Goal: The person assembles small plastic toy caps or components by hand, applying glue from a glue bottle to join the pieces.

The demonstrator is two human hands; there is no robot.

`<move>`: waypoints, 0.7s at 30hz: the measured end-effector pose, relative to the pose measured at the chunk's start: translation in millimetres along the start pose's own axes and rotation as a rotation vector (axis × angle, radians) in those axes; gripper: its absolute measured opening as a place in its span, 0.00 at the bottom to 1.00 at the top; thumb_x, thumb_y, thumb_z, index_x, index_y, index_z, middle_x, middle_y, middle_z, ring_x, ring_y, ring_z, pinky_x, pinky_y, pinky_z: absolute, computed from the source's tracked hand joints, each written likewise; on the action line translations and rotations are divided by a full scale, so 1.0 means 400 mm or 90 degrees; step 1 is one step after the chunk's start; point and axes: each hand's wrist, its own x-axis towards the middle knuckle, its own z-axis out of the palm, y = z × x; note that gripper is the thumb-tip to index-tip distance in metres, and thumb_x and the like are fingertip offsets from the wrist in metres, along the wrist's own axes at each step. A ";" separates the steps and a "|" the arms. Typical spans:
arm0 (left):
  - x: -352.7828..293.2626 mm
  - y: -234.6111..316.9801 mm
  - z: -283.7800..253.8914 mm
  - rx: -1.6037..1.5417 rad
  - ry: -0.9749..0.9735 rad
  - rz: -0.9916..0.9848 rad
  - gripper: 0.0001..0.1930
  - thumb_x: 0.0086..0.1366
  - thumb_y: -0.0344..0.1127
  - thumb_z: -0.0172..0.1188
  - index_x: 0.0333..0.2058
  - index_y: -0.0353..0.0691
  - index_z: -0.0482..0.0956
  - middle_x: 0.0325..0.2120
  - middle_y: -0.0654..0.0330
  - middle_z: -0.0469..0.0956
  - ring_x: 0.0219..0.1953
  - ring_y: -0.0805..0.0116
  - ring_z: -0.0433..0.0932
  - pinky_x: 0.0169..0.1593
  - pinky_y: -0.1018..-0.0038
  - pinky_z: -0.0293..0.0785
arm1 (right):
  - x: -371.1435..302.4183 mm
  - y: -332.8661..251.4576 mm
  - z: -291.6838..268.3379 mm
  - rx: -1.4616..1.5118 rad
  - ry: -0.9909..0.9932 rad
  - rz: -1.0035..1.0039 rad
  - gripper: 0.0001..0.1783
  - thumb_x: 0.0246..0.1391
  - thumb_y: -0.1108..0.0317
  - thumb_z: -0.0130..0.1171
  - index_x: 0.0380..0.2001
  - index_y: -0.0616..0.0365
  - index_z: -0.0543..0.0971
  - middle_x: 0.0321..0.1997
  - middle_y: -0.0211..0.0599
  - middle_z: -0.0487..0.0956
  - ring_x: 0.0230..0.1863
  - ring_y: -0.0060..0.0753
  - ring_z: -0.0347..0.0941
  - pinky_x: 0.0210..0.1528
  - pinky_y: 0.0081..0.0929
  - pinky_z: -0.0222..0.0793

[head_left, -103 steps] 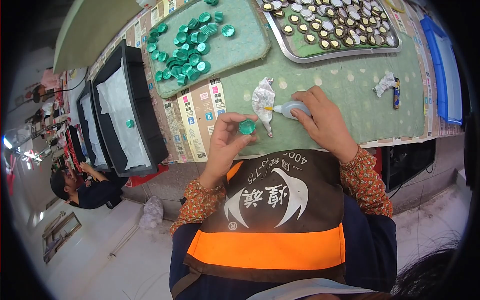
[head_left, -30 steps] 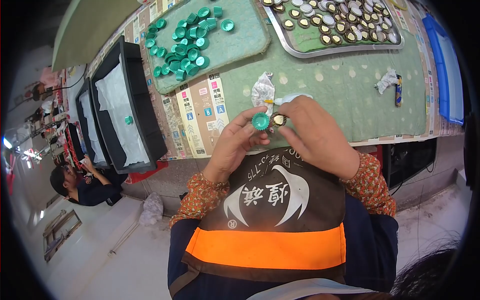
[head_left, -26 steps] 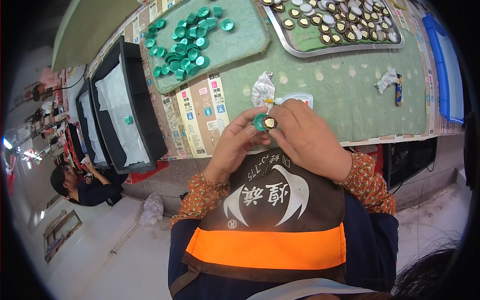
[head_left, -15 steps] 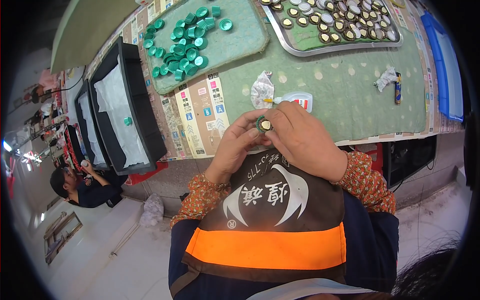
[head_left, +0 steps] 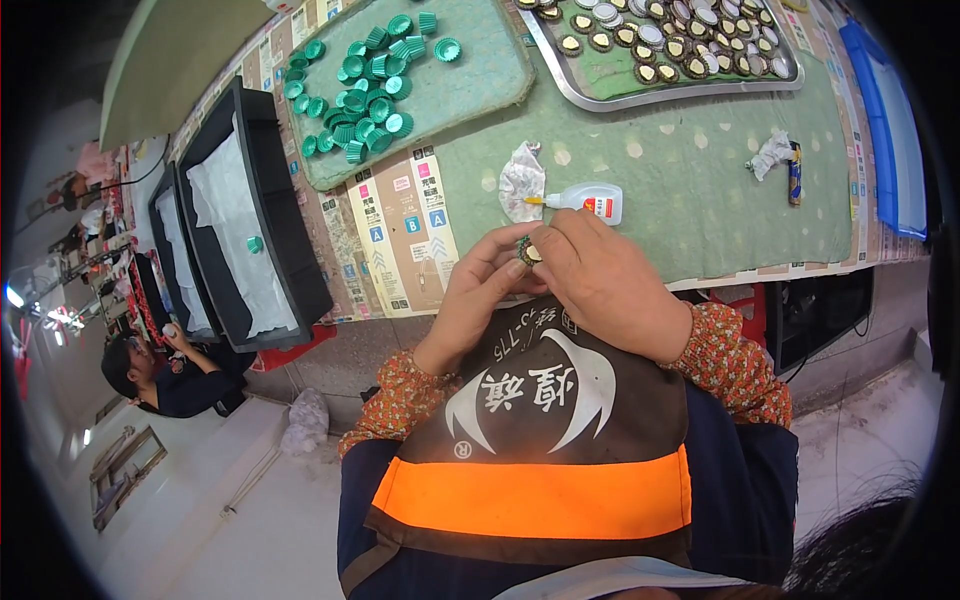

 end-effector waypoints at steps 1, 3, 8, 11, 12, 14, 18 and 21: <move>-0.003 0.002 0.006 0.000 0.000 0.000 0.22 0.77 0.31 0.51 0.67 0.37 0.64 0.55 0.57 0.76 0.54 0.70 0.78 0.57 0.72 0.77 | -0.002 0.002 0.003 0.000 0.000 0.000 0.20 0.53 0.74 0.65 0.48 0.67 0.72 0.45 0.51 0.73 0.46 0.55 0.74 0.48 0.44 0.73; -0.009 0.009 0.021 0.079 0.015 0.028 0.22 0.78 0.30 0.49 0.67 0.37 0.64 0.55 0.57 0.76 0.53 0.71 0.78 0.57 0.72 0.77 | -0.005 0.006 0.009 -0.001 -0.001 -0.018 0.17 0.53 0.74 0.65 0.45 0.66 0.73 0.43 0.50 0.73 0.45 0.54 0.74 0.46 0.44 0.73; -0.010 0.008 0.022 0.105 0.019 0.027 0.18 0.77 0.27 0.49 0.62 0.36 0.65 0.52 0.57 0.77 0.50 0.73 0.79 0.54 0.74 0.78 | -0.007 0.013 0.015 0.060 0.010 -0.017 0.17 0.52 0.74 0.66 0.45 0.64 0.74 0.42 0.47 0.73 0.42 0.52 0.74 0.44 0.42 0.73; 0.001 0.003 0.013 0.075 0.019 0.010 0.14 0.76 0.26 0.50 0.57 0.36 0.64 0.49 0.56 0.78 0.47 0.73 0.80 0.51 0.76 0.79 | -0.014 0.018 0.025 0.125 0.009 0.003 0.17 0.53 0.73 0.67 0.45 0.62 0.74 0.40 0.45 0.74 0.39 0.48 0.75 0.41 0.40 0.73; 0.004 0.003 0.012 0.052 0.026 -0.002 0.12 0.76 0.25 0.49 0.55 0.36 0.63 0.47 0.56 0.78 0.45 0.73 0.80 0.50 0.76 0.80 | -0.017 0.022 0.031 0.162 0.015 0.025 0.17 0.54 0.73 0.68 0.46 0.61 0.74 0.40 0.44 0.74 0.37 0.45 0.76 0.39 0.38 0.73; 0.007 0.006 0.021 0.046 0.042 0.009 0.11 0.75 0.26 0.50 0.53 0.37 0.63 0.45 0.56 0.79 0.44 0.74 0.81 0.48 0.76 0.80 | -0.026 0.026 0.043 0.196 0.035 0.063 0.17 0.55 0.72 0.68 0.45 0.61 0.74 0.39 0.42 0.74 0.35 0.41 0.75 0.36 0.36 0.73; 0.006 0.002 0.028 0.038 0.056 0.035 0.12 0.74 0.24 0.49 0.52 0.37 0.62 0.43 0.55 0.77 0.43 0.74 0.80 0.47 0.75 0.81 | -0.036 0.032 0.059 0.268 0.058 0.134 0.16 0.55 0.72 0.68 0.45 0.61 0.75 0.37 0.37 0.74 0.29 0.28 0.72 0.28 0.29 0.69; 0.004 -0.007 0.035 0.021 0.063 0.037 0.12 0.73 0.22 0.48 0.51 0.37 0.62 0.42 0.56 0.76 0.41 0.75 0.79 0.46 0.76 0.80 | -0.032 0.028 0.069 0.312 0.043 0.185 0.15 0.53 0.73 0.68 0.42 0.61 0.75 0.33 0.33 0.72 0.26 0.23 0.67 0.26 0.25 0.65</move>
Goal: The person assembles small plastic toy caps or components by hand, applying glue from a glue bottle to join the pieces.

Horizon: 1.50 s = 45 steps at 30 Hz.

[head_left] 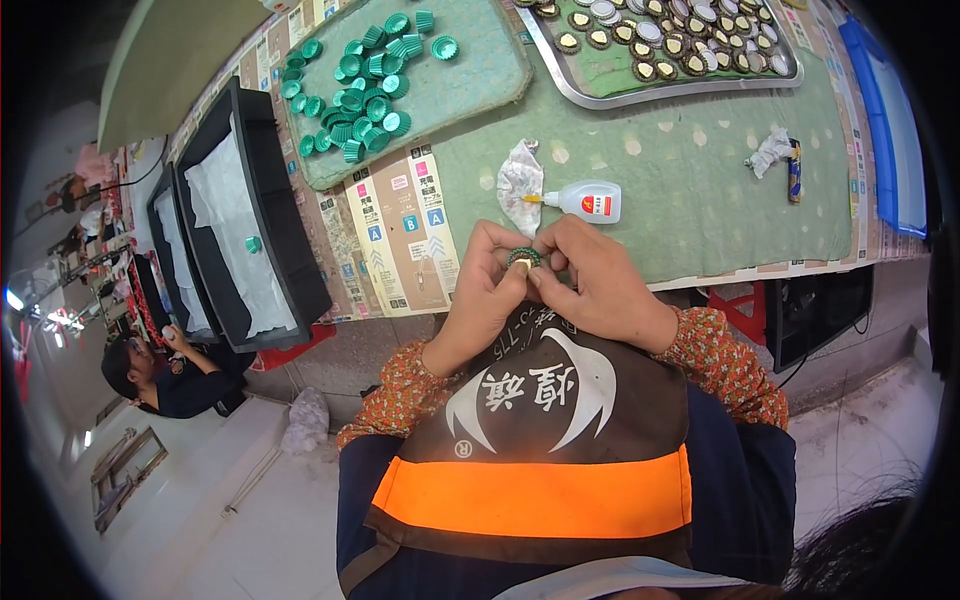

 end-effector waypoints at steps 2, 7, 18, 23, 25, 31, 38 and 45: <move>0.000 -0.011 -0.001 0.008 0.005 0.005 0.12 0.72 0.22 0.48 0.51 0.37 0.62 0.41 0.56 0.75 0.41 0.76 0.77 0.45 0.77 0.78 | 0.001 0.011 0.015 0.036 0.010 0.021 0.14 0.53 0.73 0.67 0.41 0.60 0.74 0.31 0.31 0.70 0.26 0.20 0.65 0.26 0.23 0.63; -0.007 -0.030 0.001 0.029 0.020 0.035 0.13 0.70 0.21 0.48 0.51 0.37 0.62 0.41 0.57 0.74 0.41 0.78 0.74 0.44 0.80 0.74 | -0.002 0.022 0.041 0.114 0.020 0.083 0.12 0.52 0.76 0.66 0.37 0.59 0.73 0.27 0.25 0.66 0.25 0.14 0.59 0.24 0.20 0.57; -0.004 -0.018 -0.006 0.039 0.017 0.001 0.12 0.72 0.22 0.47 0.51 0.38 0.61 0.41 0.57 0.74 0.40 0.76 0.77 0.43 0.78 0.79 | 0.010 0.024 0.030 0.234 -0.041 0.196 0.08 0.59 0.76 0.61 0.39 0.59 0.73 0.27 0.19 0.67 0.26 0.08 0.61 0.26 0.14 0.57; -0.005 -0.006 -0.015 0.023 0.052 -0.032 0.12 0.74 0.25 0.49 0.53 0.39 0.61 0.42 0.57 0.76 0.41 0.74 0.79 0.43 0.77 0.80 | 0.011 0.042 0.025 0.359 -0.067 0.206 0.08 0.63 0.77 0.56 0.44 0.61 0.75 0.32 0.20 0.72 0.30 0.07 0.63 0.32 0.12 0.60; -0.006 0.006 -0.025 0.023 0.052 -0.027 0.13 0.75 0.26 0.49 0.54 0.40 0.61 0.42 0.57 0.77 0.41 0.74 0.79 0.44 0.78 0.80 | 0.011 0.040 0.017 0.340 -0.070 0.189 0.09 0.64 0.77 0.54 0.46 0.62 0.75 0.33 0.20 0.73 0.31 0.07 0.63 0.33 0.12 0.61; -0.030 0.092 -0.129 0.183 0.191 0.137 0.11 0.75 0.27 0.54 0.53 0.39 0.67 0.46 0.55 0.81 0.46 0.75 0.79 0.45 0.79 0.77 | -0.001 0.005 -0.023 0.258 -0.004 0.123 0.06 0.63 0.76 0.53 0.42 0.62 0.78 0.28 0.22 0.75 0.25 0.09 0.63 0.27 0.16 0.60; -0.125 0.235 -0.508 0.595 0.674 0.423 0.12 0.73 0.29 0.58 0.53 0.34 0.76 0.44 0.55 0.84 0.44 0.71 0.82 0.45 0.75 0.76 | -0.006 -0.013 -0.058 0.183 0.030 0.106 0.07 0.64 0.77 0.54 0.43 0.62 0.78 0.31 0.19 0.72 0.29 0.09 0.60 0.32 0.15 0.58; -0.164 0.218 -0.701 0.811 0.778 0.172 0.13 0.70 0.35 0.59 0.51 0.38 0.82 0.40 0.55 0.86 0.41 0.66 0.84 0.47 0.69 0.76 | -0.010 -0.008 -0.052 0.118 0.039 0.067 0.07 0.63 0.78 0.54 0.43 0.63 0.78 0.29 0.22 0.72 0.28 0.11 0.61 0.30 0.17 0.58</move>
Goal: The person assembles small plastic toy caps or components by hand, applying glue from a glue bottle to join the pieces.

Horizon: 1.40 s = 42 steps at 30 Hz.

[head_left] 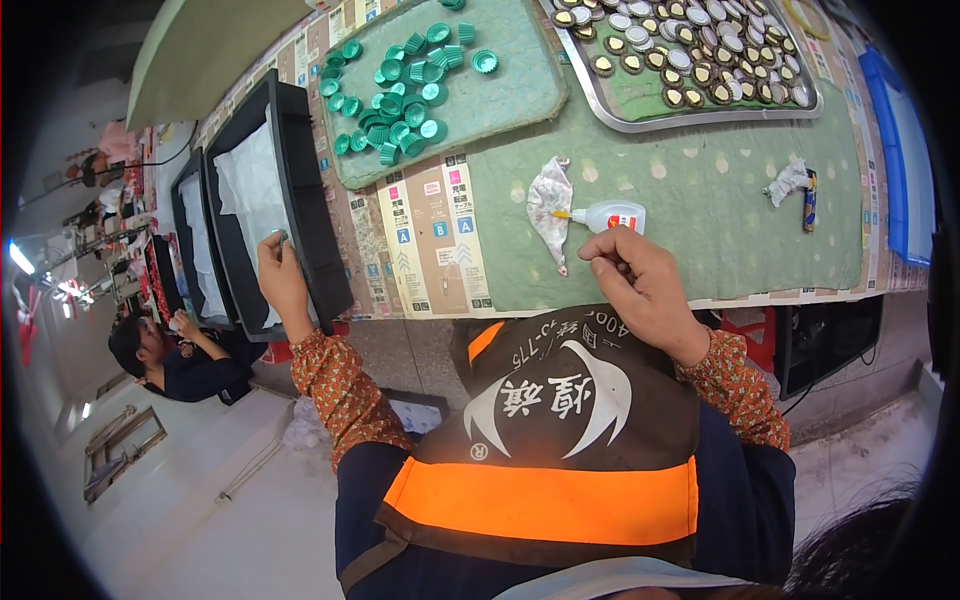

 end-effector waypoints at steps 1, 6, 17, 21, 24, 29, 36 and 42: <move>0.000 0.012 0.000 -0.001 -0.002 0.001 0.13 0.70 0.35 0.59 0.51 0.38 0.82 0.40 0.55 0.86 0.41 0.66 0.84 0.47 0.69 0.76 | 0.000 0.002 -0.001 -0.001 0.002 0.001 0.07 0.63 0.78 0.54 0.43 0.63 0.78 0.29 0.22 0.72 0.28 0.11 0.61 0.30 0.17 0.58; -0.012 0.160 -0.024 0.167 -0.014 -0.033 0.14 0.70 0.35 0.60 0.52 0.40 0.82 0.43 0.54 0.85 0.41 0.59 0.82 0.48 0.64 0.75 | 0.000 0.014 -0.009 -0.035 0.011 -0.009 0.07 0.61 0.77 0.55 0.42 0.63 0.78 0.29 0.33 0.76 0.25 0.20 0.67 0.28 0.24 0.64; -0.085 0.548 0.128 -0.051 -0.095 0.460 0.12 0.64 0.29 0.62 0.45 0.50 0.84 0.36 0.60 0.78 0.42 0.56 0.75 0.46 0.60 0.72 | 0.007 0.000 0.006 -0.172 -0.010 -0.142 0.07 0.60 0.78 0.56 0.41 0.62 0.78 0.32 0.39 0.75 0.27 0.35 0.72 0.32 0.31 0.68; -0.046 0.566 0.174 0.106 -0.106 0.537 0.15 0.61 0.31 0.64 0.48 0.51 0.82 0.36 0.61 0.77 0.42 0.55 0.76 0.43 0.59 0.74 | 0.000 0.009 0.001 -0.234 -0.030 -0.223 0.07 0.59 0.78 0.57 0.42 0.61 0.78 0.33 0.43 0.75 0.31 0.45 0.74 0.35 0.37 0.70; -0.022 0.567 0.186 0.145 -0.163 0.538 0.15 0.61 0.32 0.65 0.47 0.50 0.81 0.37 0.61 0.78 0.42 0.55 0.78 0.41 0.60 0.76 | -0.001 0.017 -0.003 -0.271 -0.036 -0.215 0.07 0.59 0.77 0.58 0.41 0.60 0.77 0.33 0.44 0.75 0.33 0.49 0.75 0.36 0.40 0.70; 0.007 0.569 0.197 0.146 -0.230 0.539 0.13 0.61 0.35 0.65 0.45 0.46 0.77 0.37 0.60 0.80 0.43 0.56 0.79 0.41 0.60 0.78 | 0.003 0.023 -0.001 -0.287 -0.035 -0.233 0.08 0.59 0.77 0.58 0.41 0.59 0.77 0.32 0.43 0.74 0.33 0.50 0.75 0.36 0.42 0.70; 0.018 0.522 0.261 0.013 -0.178 0.467 0.14 0.61 0.38 0.66 0.43 0.41 0.76 0.36 0.56 0.80 0.41 0.54 0.79 0.42 0.58 0.76 | -0.001 0.023 -0.007 -0.319 -0.052 -0.243 0.09 0.57 0.77 0.59 0.42 0.58 0.77 0.32 0.42 0.74 0.33 0.49 0.74 0.36 0.43 0.70; 0.011 0.499 0.280 -0.129 -0.184 0.345 0.10 0.64 0.34 0.62 0.43 0.40 0.78 0.34 0.58 0.80 0.40 0.58 0.78 0.42 0.63 0.75 | 0.004 0.023 -0.026 -0.311 -0.014 -0.236 0.09 0.56 0.78 0.59 0.41 0.59 0.77 0.32 0.43 0.75 0.33 0.50 0.75 0.35 0.43 0.70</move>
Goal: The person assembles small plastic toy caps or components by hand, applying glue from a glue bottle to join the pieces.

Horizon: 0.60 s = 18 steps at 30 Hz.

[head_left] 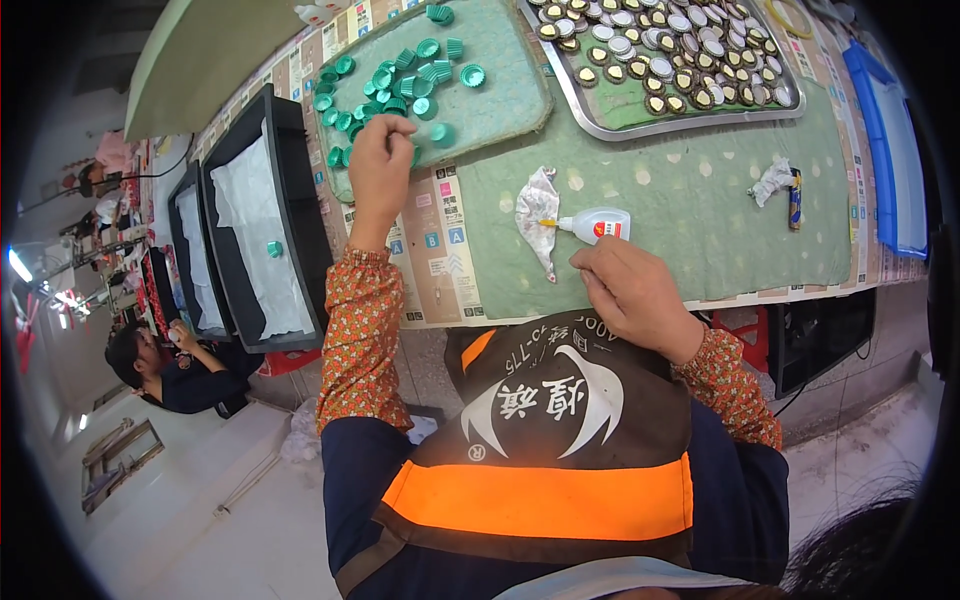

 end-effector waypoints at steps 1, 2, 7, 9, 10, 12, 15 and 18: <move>-0.004 -0.011 -0.004 -0.187 0.003 -0.050 0.09 0.65 0.32 0.61 0.43 0.40 0.78 0.35 0.59 0.80 0.39 0.60 0.78 0.43 0.66 0.74 | 0.002 0.001 -0.002 0.000 0.001 0.001 0.09 0.56 0.78 0.59 0.41 0.59 0.77 0.32 0.43 0.75 0.33 0.50 0.75 0.35 0.43 0.70; -0.006 -0.018 -0.005 -0.374 0.007 -0.100 0.07 0.66 0.30 0.59 0.43 0.39 0.79 0.35 0.60 0.80 0.39 0.62 0.77 0.43 0.68 0.74 | 0.004 0.001 -0.003 -0.005 0.020 -0.003 0.09 0.56 0.78 0.59 0.41 0.59 0.77 0.32 0.44 0.75 0.33 0.50 0.75 0.35 0.42 0.70; -0.036 0.065 -0.026 -0.188 0.019 0.007 0.06 0.68 0.28 0.57 0.42 0.39 0.80 0.37 0.60 0.79 0.39 0.65 0.76 0.44 0.71 0.74 | 0.016 0.005 -0.010 -0.011 0.048 -0.012 0.09 0.56 0.78 0.59 0.41 0.59 0.77 0.32 0.44 0.75 0.32 0.51 0.75 0.34 0.42 0.70; -0.036 0.090 -0.026 -0.165 0.013 0.026 0.06 0.68 0.28 0.57 0.42 0.40 0.80 0.38 0.60 0.80 0.39 0.65 0.76 0.44 0.71 0.74 | 0.015 0.012 -0.006 -0.047 0.044 -0.030 0.10 0.55 0.77 0.60 0.42 0.58 0.76 0.34 0.44 0.75 0.35 0.50 0.76 0.35 0.44 0.72; -0.034 0.099 -0.028 -0.157 0.000 0.056 0.07 0.67 0.29 0.58 0.43 0.41 0.80 0.38 0.61 0.80 0.40 0.64 0.76 0.44 0.69 0.74 | 0.016 0.009 -0.006 -0.046 0.043 -0.031 0.10 0.55 0.77 0.60 0.42 0.58 0.76 0.34 0.44 0.75 0.35 0.50 0.76 0.35 0.44 0.72; -0.026 0.120 -0.023 -0.148 -0.012 0.085 0.07 0.67 0.29 0.58 0.43 0.41 0.80 0.38 0.61 0.80 0.40 0.63 0.76 0.45 0.68 0.74 | 0.017 0.003 -0.007 -0.044 0.033 -0.013 0.09 0.56 0.78 0.59 0.41 0.59 0.78 0.32 0.44 0.75 0.32 0.51 0.75 0.33 0.43 0.70; 0.009 0.161 0.003 -0.137 -0.027 0.109 0.08 0.67 0.30 0.58 0.44 0.44 0.80 0.39 0.61 0.81 0.41 0.60 0.76 0.46 0.64 0.74 | 0.016 0.000 -0.005 -0.053 0.037 -0.021 0.09 0.56 0.78 0.59 0.41 0.59 0.78 0.32 0.44 0.75 0.33 0.51 0.75 0.33 0.43 0.70; 0.055 0.194 0.019 -0.132 0.005 0.112 0.09 0.67 0.32 0.58 0.45 0.46 0.81 0.39 0.60 0.80 0.41 0.57 0.76 0.45 0.62 0.74 | 0.011 -0.001 -0.006 -0.044 0.037 -0.018 0.09 0.56 0.78 0.60 0.41 0.59 0.78 0.33 0.44 0.76 0.33 0.51 0.76 0.34 0.43 0.71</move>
